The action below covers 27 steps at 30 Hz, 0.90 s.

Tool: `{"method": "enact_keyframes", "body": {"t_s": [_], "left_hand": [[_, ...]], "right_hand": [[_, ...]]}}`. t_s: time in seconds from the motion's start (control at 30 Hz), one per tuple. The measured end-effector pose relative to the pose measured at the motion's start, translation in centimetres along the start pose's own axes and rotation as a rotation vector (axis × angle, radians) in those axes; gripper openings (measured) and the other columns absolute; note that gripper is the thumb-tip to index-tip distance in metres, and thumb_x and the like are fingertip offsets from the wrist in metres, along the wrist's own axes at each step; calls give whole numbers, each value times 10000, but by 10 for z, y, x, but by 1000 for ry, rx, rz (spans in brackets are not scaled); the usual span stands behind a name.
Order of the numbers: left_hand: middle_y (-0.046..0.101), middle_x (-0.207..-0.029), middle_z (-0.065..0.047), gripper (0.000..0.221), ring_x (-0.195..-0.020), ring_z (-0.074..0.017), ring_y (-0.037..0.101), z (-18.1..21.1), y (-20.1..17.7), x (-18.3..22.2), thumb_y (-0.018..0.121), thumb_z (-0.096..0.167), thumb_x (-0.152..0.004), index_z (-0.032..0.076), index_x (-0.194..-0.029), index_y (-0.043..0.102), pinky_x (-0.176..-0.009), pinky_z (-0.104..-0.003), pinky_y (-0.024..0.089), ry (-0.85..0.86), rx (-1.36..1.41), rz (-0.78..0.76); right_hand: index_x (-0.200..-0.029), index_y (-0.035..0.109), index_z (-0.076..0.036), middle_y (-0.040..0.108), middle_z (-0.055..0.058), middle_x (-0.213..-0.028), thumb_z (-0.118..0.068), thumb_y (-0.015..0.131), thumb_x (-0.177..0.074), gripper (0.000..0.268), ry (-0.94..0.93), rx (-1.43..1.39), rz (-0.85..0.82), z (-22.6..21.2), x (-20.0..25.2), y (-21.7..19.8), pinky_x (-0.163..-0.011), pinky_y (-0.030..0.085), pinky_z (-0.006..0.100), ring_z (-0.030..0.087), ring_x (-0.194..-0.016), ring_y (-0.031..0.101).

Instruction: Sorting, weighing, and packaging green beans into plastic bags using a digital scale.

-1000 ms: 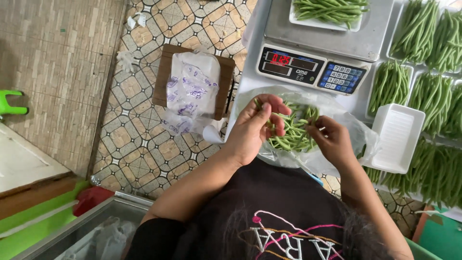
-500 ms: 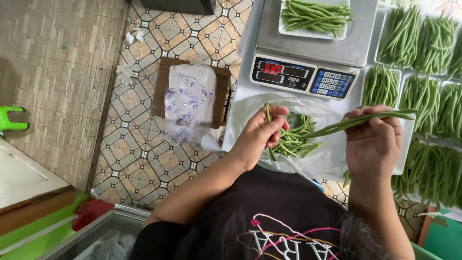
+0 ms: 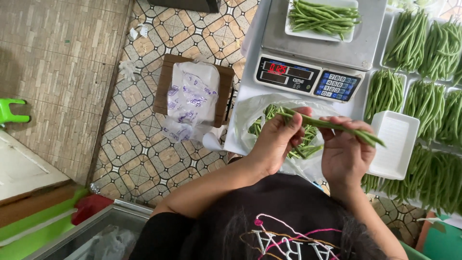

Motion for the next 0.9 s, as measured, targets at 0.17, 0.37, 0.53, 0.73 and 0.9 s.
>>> {"method": "enact_keyframes", "body": {"t_s": [0.17,0.37,0.53,0.73,0.9], "left_hand": [[711,-1139,-166,323,-838,-48,562,20,17,-1,564,327,-1104,42,-1236,640,-652,-149,392,244,-8,75],[726,-1055,-183,266,-795,-25,479,44,17,6,509,284,-1123,52,-1130,639,-641,-133,353,358,-219,46],[741,-1054,-143,245,-760,-4,446,34,13,6,506,291,-1123,94,-1112,652,-686,-131,379,404,-375,19],[757,-1089,-81,269,-997,-16,589,40,21,13,436,322,-1139,126,-1160,619,-825,-149,418,394,-434,54],[735,-1027,-156,299,-1071,-172,685,17,-7,-5,410,329,-1160,76,-1222,558,-812,-251,566,389,-249,12]], "right_hand": [[-1099,595,18,649,286,-1295,48,542,-987,127,-45,149,-3,26,9,-13,-1037,582,508,408,-1308,632],[-1171,587,105,666,335,-1167,186,407,-859,370,233,184,81,18,-5,-45,-865,610,485,391,-1038,716],[-1311,555,174,664,336,-1188,16,657,-849,499,266,392,-158,14,-4,-24,-848,562,446,366,-1091,676],[-1131,752,21,773,173,-897,-8,806,-849,288,300,701,-167,21,3,-6,-764,608,337,169,-827,735],[-1106,786,-3,771,153,-862,-27,792,-873,235,388,760,-237,21,0,-8,-717,590,329,127,-818,684]]}}
Point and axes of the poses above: each hand's wrist, its own x-axis away from the middle knuckle, its own y-axis out of the palm, z = x × y, the point moved 1 cm from there along -x, towards the middle knuckle
